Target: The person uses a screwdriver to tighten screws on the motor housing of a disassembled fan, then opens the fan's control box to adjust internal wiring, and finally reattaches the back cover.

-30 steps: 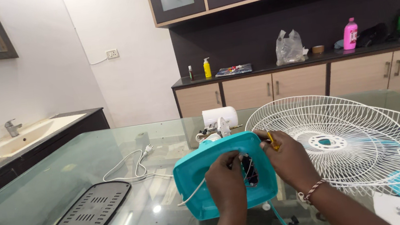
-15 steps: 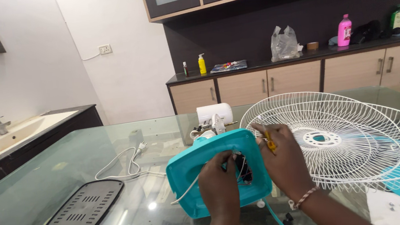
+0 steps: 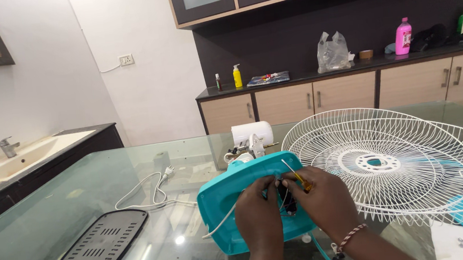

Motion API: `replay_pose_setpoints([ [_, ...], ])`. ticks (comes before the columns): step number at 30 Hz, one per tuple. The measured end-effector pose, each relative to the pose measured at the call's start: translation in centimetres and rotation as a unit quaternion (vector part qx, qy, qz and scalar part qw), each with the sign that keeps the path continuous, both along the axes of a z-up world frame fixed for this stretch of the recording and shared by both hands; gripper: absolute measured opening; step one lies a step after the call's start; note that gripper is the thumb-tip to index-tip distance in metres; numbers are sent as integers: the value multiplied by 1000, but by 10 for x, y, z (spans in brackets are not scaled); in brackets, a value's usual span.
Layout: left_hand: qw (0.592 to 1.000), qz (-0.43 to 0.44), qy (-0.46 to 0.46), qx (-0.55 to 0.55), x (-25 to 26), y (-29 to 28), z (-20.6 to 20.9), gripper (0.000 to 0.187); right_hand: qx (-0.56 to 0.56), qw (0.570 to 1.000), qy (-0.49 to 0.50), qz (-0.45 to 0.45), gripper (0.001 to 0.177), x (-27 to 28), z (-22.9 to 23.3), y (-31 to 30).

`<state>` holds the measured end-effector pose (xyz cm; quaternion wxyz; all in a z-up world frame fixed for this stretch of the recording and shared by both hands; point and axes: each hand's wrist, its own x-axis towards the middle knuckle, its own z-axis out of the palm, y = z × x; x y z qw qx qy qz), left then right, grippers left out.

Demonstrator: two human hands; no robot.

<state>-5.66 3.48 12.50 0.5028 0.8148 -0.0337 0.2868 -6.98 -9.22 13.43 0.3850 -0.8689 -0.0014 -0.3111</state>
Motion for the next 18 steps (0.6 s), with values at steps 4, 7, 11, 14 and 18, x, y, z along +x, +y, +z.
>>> replay_pose_setpoints([
  [4, 1000, 0, -8, -6, 0, 0, 0, 18, 20, 999, -38, 3, 22, 0, 0, 4],
  [7, 1000, 5, -17, 7, -1, 1, -1, 18, -3, 999, -35, -23, 20, 2, 0, 7],
  [11, 1000, 4, -29, 1, 2, -1, -2, 17, -18, 999, -34, -27, 19, 3, 0, 7],
  [14, 999, -1, -51, -9, 2, 1, -4, 16, -14, 999, -40, -27, 19, 4, -3, 8],
  [18, 998, -18, -45, -37, 0, 0, -4, 17, -26, 997, -60, -29, 19, 6, -4, 6],
])
